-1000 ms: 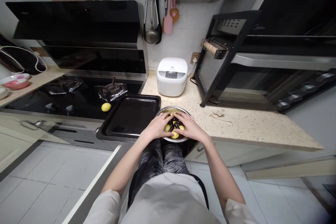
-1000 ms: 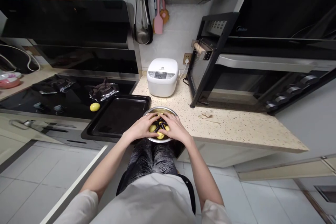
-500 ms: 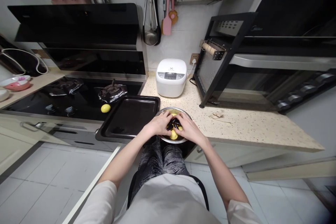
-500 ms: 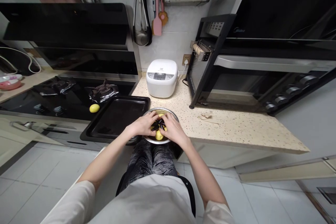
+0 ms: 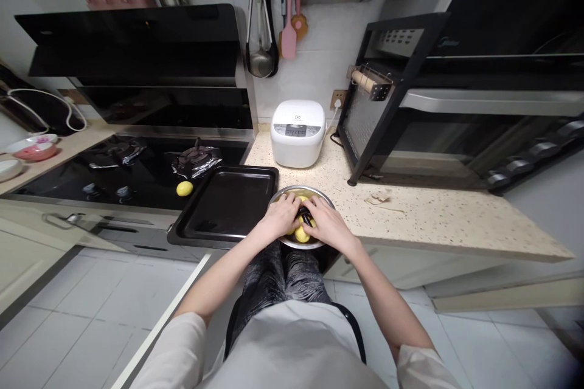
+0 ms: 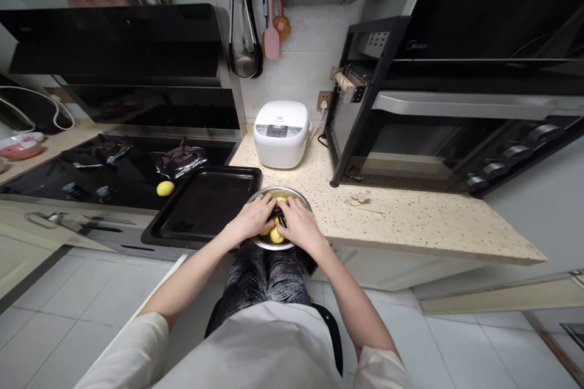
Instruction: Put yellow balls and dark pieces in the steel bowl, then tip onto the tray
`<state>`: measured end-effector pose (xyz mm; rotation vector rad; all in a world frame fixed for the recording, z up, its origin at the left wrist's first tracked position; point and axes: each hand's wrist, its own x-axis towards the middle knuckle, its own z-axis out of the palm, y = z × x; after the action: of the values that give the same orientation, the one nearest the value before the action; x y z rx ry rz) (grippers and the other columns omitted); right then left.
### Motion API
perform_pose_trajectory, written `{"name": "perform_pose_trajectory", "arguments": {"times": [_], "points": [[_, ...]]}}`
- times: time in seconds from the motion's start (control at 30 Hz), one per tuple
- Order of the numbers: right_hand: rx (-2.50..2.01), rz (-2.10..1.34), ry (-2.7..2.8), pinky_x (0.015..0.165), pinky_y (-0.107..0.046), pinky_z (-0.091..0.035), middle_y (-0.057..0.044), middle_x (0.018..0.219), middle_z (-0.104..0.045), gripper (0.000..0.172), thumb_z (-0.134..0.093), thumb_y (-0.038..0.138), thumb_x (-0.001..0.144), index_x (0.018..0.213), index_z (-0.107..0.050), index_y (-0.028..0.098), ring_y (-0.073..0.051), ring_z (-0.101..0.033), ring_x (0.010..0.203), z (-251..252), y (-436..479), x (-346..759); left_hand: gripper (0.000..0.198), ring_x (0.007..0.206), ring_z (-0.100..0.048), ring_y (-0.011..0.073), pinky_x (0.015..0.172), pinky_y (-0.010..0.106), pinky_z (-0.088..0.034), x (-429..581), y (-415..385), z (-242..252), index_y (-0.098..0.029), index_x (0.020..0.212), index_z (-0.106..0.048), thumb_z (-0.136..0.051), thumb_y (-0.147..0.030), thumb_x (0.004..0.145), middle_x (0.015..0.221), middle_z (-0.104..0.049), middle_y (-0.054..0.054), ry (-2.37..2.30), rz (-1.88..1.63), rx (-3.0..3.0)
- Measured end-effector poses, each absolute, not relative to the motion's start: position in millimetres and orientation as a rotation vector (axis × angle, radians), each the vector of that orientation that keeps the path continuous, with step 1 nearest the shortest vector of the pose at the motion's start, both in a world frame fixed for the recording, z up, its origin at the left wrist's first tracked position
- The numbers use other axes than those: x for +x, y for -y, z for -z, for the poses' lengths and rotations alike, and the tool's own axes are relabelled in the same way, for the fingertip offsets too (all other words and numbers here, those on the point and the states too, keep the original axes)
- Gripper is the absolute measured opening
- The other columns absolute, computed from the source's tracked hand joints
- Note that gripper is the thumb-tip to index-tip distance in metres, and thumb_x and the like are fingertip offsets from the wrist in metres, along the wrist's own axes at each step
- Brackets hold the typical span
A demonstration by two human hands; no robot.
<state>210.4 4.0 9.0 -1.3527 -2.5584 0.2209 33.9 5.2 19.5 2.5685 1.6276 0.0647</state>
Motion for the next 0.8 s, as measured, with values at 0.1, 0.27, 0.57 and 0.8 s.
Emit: {"name": "perform_pose_trajectory", "arguments": {"times": [0.1,0.27,0.57,0.8], "points": [[-1.396,-0.177,2.589,0.096,-0.041,-0.052,-0.014,0.127,-0.060,0.041,-0.062,0.027,0.094,0.134,-0.056,0.017,-0.030,-0.057,0.119,-11,-1,207,0.032,0.127,-0.058,0.0307,0.104,0.043,-0.055,32,-7,-15,-0.015,0.129,-0.056,-0.056,-0.021,0.098,0.136,-0.058,0.017,-1.619,-0.129,2.548],[-1.466,-0.104,2.631,0.090,-0.038,-0.052,-0.015,0.126,-0.060,0.030,-0.054,0.023,0.098,0.127,-0.058,0.015,-0.030,-0.058,0.116,-19,6,203,0.025,0.122,-0.059,0.0275,0.108,0.044,-0.053,20,-9,-13,-0.017,0.125,-0.055,-0.050,-0.017,0.100,0.130,-0.058,0.014,-1.605,-0.358,2.497],[-1.543,-0.018,2.702,0.089,-0.038,-0.053,-0.016,0.129,-0.060,0.028,-0.057,0.026,0.100,0.126,-0.059,0.016,-0.031,-0.057,0.118,-23,8,198,0.014,0.114,-0.060,0.0289,0.099,0.044,-0.056,-64,5,-9,-0.019,0.113,-0.057,-0.050,-0.019,0.101,0.121,-0.058,0.012,-2.160,-0.567,2.187],[-1.557,0.062,2.730,0.079,-0.034,-0.053,-0.017,0.126,-0.058,0.027,-0.055,0.015,0.096,0.124,-0.056,0.013,-0.029,-0.059,0.113,-16,9,193,0.024,0.119,-0.060,0.0334,0.091,0.042,-0.059,-129,26,7,-0.016,0.122,-0.059,-0.046,-0.021,0.102,0.128,-0.058,0.017,-2.644,-0.261,1.803]]}}
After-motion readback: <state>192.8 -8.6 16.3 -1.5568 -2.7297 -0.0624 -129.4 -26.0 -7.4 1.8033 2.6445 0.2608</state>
